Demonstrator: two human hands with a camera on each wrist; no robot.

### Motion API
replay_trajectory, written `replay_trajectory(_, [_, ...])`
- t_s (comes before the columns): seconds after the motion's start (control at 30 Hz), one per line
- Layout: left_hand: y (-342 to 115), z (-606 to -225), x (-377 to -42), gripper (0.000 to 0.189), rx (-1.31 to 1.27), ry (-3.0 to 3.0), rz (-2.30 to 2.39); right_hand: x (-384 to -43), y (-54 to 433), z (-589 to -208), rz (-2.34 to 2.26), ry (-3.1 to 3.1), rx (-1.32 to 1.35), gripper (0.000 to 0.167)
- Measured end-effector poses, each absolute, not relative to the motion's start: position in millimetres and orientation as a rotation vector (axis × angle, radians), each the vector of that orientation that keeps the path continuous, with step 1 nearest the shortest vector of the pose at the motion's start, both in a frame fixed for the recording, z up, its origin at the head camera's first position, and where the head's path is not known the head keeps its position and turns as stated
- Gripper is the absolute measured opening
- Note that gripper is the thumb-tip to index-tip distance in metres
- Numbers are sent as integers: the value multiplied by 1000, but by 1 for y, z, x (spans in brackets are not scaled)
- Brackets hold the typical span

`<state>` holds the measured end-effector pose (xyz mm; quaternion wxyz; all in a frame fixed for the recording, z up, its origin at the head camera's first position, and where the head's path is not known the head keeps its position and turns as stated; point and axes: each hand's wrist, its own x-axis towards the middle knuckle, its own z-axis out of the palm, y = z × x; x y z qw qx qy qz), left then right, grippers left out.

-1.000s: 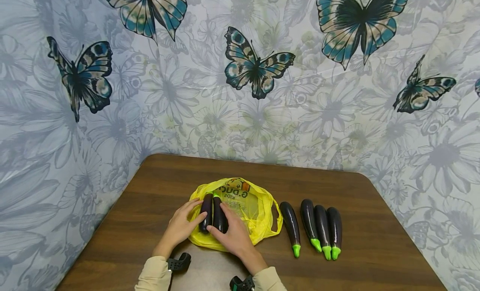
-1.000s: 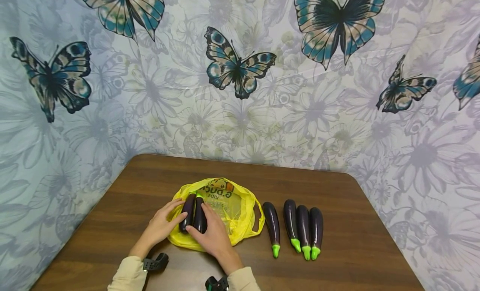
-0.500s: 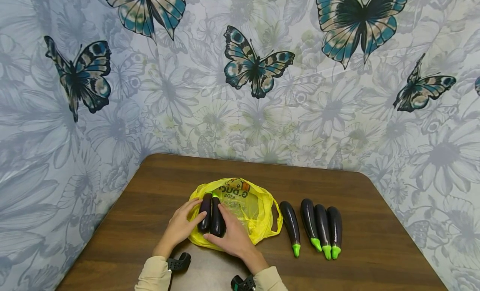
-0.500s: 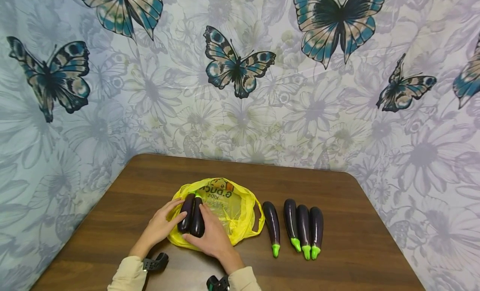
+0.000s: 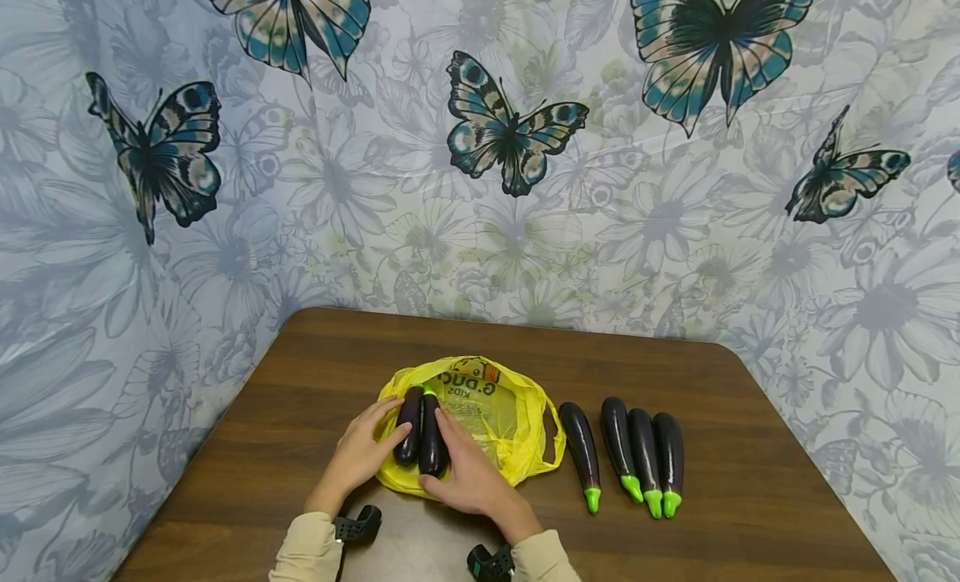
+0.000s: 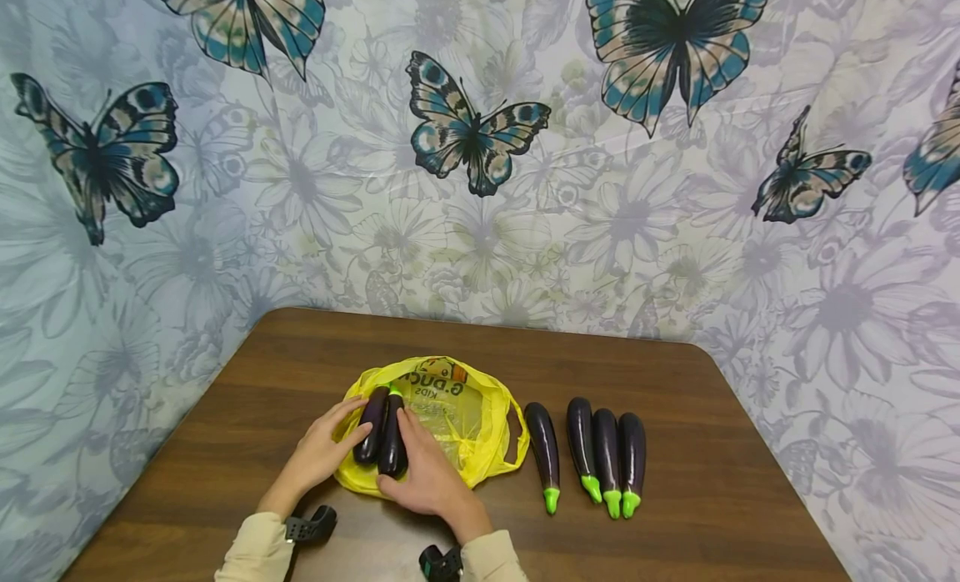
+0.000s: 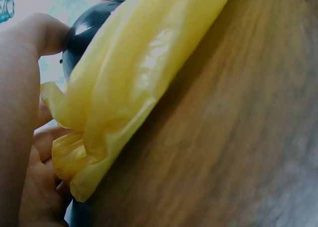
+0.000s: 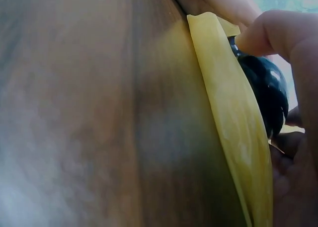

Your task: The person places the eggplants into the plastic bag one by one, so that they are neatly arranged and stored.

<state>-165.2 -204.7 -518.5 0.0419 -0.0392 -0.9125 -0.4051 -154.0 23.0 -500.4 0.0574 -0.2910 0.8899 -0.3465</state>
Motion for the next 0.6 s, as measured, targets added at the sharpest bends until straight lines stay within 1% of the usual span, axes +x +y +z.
replay_trajectory(0.23, [-204, -518, -165, 57, -130, -2785, -1231, -154, 24, -501, -1114, 2676, -830, 91])
replay_trajectory(0.47, [-204, -518, -165, 56, -134, -2788, -1225, -154, 23, -500, -1155, 2695, -769, 93])
replay_trajectory(0.6, [-205, -518, -164, 55, -144, -2780, -1227, -155, 23, -502, -1180, 2697, -744, 97])
